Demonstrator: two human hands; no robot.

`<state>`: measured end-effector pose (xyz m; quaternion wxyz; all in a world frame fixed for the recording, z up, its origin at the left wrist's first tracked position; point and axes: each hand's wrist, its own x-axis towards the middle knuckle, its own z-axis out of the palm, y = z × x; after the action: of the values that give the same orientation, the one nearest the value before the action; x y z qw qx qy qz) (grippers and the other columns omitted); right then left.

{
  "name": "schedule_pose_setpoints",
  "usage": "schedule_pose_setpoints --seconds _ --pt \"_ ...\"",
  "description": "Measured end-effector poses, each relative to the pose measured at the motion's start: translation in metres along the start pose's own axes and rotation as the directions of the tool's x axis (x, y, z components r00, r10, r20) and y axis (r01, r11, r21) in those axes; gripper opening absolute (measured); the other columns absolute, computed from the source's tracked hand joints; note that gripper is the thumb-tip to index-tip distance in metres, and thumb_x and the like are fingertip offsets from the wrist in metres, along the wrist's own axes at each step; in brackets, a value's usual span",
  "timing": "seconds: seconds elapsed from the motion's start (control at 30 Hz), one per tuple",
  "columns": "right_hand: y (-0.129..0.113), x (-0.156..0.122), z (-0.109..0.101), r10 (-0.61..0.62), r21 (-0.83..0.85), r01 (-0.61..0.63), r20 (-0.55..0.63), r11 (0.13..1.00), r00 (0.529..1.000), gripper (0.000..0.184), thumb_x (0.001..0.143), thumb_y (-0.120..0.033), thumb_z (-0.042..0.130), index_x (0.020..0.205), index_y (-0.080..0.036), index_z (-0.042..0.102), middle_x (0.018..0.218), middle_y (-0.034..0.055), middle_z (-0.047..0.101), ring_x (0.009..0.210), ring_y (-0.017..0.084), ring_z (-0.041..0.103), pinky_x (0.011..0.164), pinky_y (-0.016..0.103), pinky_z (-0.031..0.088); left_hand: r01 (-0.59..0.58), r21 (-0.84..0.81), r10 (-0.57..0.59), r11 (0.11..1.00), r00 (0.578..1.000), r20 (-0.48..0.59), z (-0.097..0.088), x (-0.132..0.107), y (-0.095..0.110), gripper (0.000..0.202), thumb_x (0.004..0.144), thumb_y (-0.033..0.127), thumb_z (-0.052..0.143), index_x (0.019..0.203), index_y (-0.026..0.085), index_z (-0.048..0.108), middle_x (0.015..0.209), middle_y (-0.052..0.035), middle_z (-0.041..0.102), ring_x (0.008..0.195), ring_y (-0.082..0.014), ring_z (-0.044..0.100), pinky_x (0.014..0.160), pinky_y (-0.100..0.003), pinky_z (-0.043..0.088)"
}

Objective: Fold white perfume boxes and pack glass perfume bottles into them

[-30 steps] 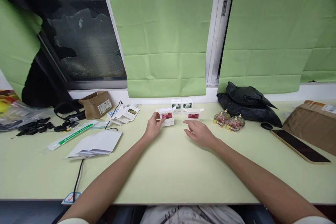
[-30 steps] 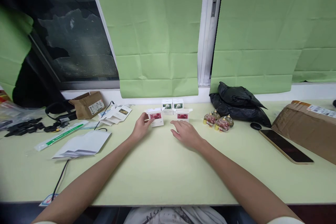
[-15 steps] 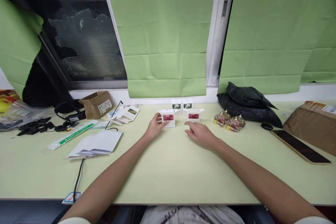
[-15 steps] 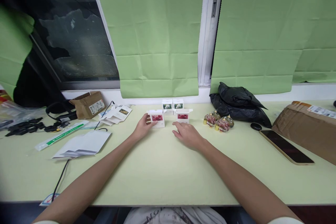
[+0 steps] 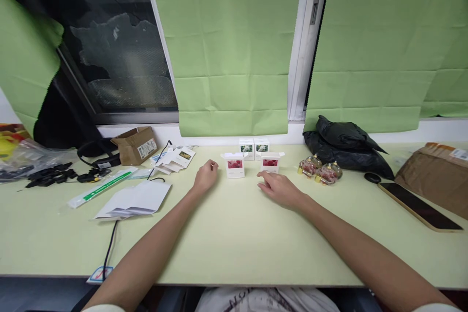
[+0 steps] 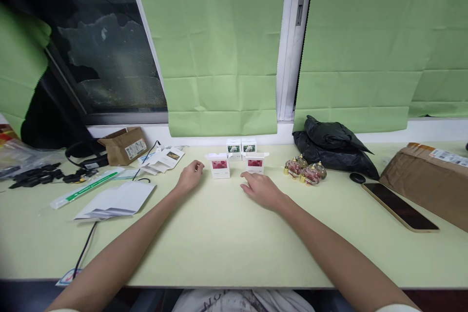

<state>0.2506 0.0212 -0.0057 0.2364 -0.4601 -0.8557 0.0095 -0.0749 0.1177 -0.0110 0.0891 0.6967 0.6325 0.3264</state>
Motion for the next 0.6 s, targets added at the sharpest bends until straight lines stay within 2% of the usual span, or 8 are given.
schedule_pose_setpoints --seconds 0.1,0.3,0.5,0.6 --pt "0.001 0.000 0.002 0.000 0.007 0.000 0.018 1.000 1.000 0.029 0.105 -0.034 0.052 0.129 -0.021 0.059 0.083 0.0017 0.069 0.078 0.020 0.065 0.073 0.030 0.043 -0.019 0.126 0.014 0.992 0.999 0.041 0.002 -0.003 -0.003 0.023 0.098 0.039 0.051 0.098 0.021 0.064 0.100 -0.0147 0.075 0.092 -0.0315 0.071 0.079 -0.039 0.050" --pt "0.002 -0.001 0.005 -0.023 0.028 0.021 0.059 0.999 0.998 0.026 0.105 -0.034 0.052 0.126 -0.022 0.061 0.084 0.0024 0.071 0.082 0.021 0.067 0.075 0.030 0.043 -0.106 0.271 0.070 0.957 0.988 0.140 -0.004 -0.008 0.001 0.030 0.095 0.049 0.056 0.101 0.020 0.063 0.104 -0.0168 0.072 0.101 -0.0333 0.068 0.084 -0.041 0.050" --pt "-0.001 -0.002 0.008 -0.039 0.051 0.035 0.092 0.998 0.995 0.029 0.105 -0.035 0.052 0.129 -0.021 0.061 0.087 0.0034 0.073 0.083 0.021 0.067 0.075 0.030 0.043 -0.165 0.323 0.092 0.932 0.969 0.228 -0.009 -0.015 0.011 0.035 0.096 0.050 0.053 0.112 0.020 0.060 0.105 -0.0172 0.071 0.092 -0.0322 0.069 0.077 -0.040 0.050" --pt "-0.001 -0.001 0.010 -0.036 0.052 0.031 0.096 0.998 0.995 0.029 0.105 -0.035 0.053 0.129 -0.021 0.061 0.089 0.0038 0.073 0.084 0.021 0.068 0.075 0.029 0.043 -0.208 0.325 0.112 0.923 0.951 0.289 -0.018 -0.018 0.015 0.032 0.095 0.046 0.054 0.113 0.021 0.061 0.104 -0.0158 0.071 0.087 -0.0298 0.069 0.076 -0.038 0.050"
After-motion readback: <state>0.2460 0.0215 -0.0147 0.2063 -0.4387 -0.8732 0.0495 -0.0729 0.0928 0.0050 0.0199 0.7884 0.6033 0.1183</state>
